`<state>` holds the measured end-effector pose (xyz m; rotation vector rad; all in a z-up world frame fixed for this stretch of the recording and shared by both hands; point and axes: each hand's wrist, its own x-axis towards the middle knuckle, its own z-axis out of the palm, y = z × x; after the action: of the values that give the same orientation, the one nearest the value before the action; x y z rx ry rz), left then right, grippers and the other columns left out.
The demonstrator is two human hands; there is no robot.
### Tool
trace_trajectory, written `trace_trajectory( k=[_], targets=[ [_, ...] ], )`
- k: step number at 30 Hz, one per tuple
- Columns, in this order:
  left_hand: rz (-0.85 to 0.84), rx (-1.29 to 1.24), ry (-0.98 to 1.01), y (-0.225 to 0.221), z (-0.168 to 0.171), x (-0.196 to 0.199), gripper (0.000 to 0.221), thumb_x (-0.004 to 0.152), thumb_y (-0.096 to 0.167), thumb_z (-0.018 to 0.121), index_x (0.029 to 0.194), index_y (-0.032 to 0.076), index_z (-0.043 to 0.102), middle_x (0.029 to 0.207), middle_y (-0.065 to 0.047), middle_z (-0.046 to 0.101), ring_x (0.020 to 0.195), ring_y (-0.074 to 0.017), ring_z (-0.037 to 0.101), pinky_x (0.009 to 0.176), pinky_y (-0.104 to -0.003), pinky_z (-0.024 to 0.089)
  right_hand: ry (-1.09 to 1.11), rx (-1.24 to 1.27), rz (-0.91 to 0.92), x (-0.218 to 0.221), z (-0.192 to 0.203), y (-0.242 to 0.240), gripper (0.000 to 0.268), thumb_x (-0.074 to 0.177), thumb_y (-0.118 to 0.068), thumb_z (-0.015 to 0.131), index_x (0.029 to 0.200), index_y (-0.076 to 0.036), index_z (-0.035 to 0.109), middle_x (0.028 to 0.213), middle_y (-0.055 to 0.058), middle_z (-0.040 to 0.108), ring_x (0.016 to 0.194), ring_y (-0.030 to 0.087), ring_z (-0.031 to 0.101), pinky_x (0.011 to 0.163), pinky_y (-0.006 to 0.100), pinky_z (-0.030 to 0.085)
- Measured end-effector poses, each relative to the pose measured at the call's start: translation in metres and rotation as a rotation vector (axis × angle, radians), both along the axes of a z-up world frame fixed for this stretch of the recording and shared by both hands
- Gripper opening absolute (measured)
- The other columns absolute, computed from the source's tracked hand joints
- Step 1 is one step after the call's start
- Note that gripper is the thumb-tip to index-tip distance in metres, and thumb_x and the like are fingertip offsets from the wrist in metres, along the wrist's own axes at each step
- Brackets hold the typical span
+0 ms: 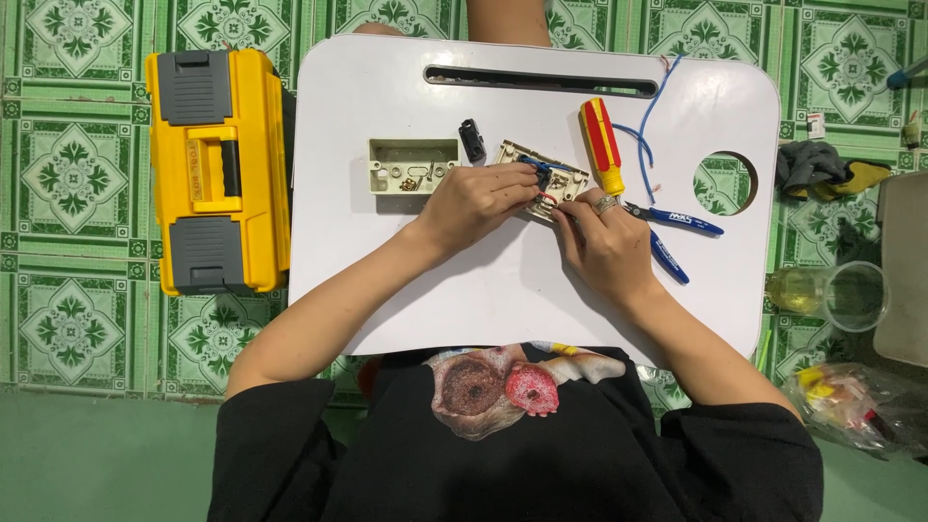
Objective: Assembling and wiring electrical switches into a plastic housing using a screwdriver and pliers.
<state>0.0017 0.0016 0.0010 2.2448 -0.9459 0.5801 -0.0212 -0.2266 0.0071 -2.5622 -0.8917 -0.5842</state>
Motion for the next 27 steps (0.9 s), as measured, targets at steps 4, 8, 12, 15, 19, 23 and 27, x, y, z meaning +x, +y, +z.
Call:
trace_trajectory(
  k=[4,8,12,15,19,23,27],
  targets=[
    [-0.002,0.004,0.005,0.0,-0.005,0.001,0.011,0.09,0.008,0.08,0.1,0.011,0.078,0.097,0.0,0.08,0.103,-0.0154,0.074,0.08,-0.025,0.062,-0.049,-0.057,-0.006,0.001,0.01,0.003,0.015,0.1,-0.016,0.071,0.088,-0.008,0.075,0.079,0.003,0.066,0.055,0.016,0.063,0.05,0.023,0.046],
    [0.001,0.005,0.01,0.0,-0.004,0.001,0.01,0.09,0.009,0.079,0.101,0.011,0.078,0.097,0.0,0.08,0.103,-0.0154,0.074,0.08,-0.025,0.062,-0.05,-0.074,-0.01,0.002,0.01,0.003,0.015,0.101,-0.017,0.071,0.089,-0.009,0.076,0.079,0.003,0.067,0.054,0.016,0.063,0.049,0.022,0.046],
    [-0.001,0.007,0.004,0.0,-0.004,0.001,0.011,0.09,0.008,0.079,0.1,0.011,0.077,0.097,0.0,0.08,0.103,-0.0161,0.074,0.078,-0.026,0.063,0.005,-0.029,-0.007,0.0,0.002,0.002,0.015,0.1,-0.016,0.071,0.09,-0.006,0.074,0.08,0.006,0.066,0.055,0.018,0.063,0.049,0.024,0.047],
    [0.003,0.015,-0.006,0.0,-0.005,0.002,0.01,0.09,0.008,0.08,0.099,0.011,0.077,0.097,0.0,0.08,0.103,-0.0156,0.074,0.078,-0.026,0.063,-0.02,-0.01,-0.013,0.0,0.0,0.002,0.014,0.097,-0.018,0.076,0.092,-0.005,0.072,0.082,0.007,0.064,0.057,0.021,0.064,0.05,0.027,0.048],
    [0.011,0.015,-0.014,-0.001,-0.002,0.0,0.012,0.089,0.006,0.08,0.1,0.01,0.078,0.098,-0.001,0.08,0.103,-0.0165,0.074,0.078,-0.026,0.063,0.014,0.013,-0.013,-0.002,0.001,0.004,0.013,0.097,-0.014,0.075,0.089,-0.004,0.073,0.081,0.008,0.065,0.056,0.02,0.064,0.049,0.025,0.048],
    [0.0,-0.016,-0.037,-0.002,-0.004,0.002,0.007,0.089,0.01,0.082,0.093,0.009,0.077,0.092,-0.002,0.079,0.097,-0.018,0.076,0.072,-0.027,0.063,-0.098,-0.041,-0.007,0.0,0.006,0.004,0.016,0.099,-0.017,0.071,0.086,-0.008,0.075,0.076,0.003,0.066,0.054,0.018,0.064,0.046,0.023,0.047],
    [0.027,-0.009,-0.095,-0.006,-0.015,0.003,0.004,0.092,0.015,0.08,0.092,0.012,0.077,0.092,-0.001,0.079,0.095,-0.0165,0.076,0.07,-0.025,0.062,-0.141,-0.064,0.001,-0.001,0.018,0.009,0.02,0.1,-0.017,0.068,0.084,-0.007,0.075,0.075,0.005,0.068,0.054,0.018,0.064,0.045,0.023,0.047]
  ],
)
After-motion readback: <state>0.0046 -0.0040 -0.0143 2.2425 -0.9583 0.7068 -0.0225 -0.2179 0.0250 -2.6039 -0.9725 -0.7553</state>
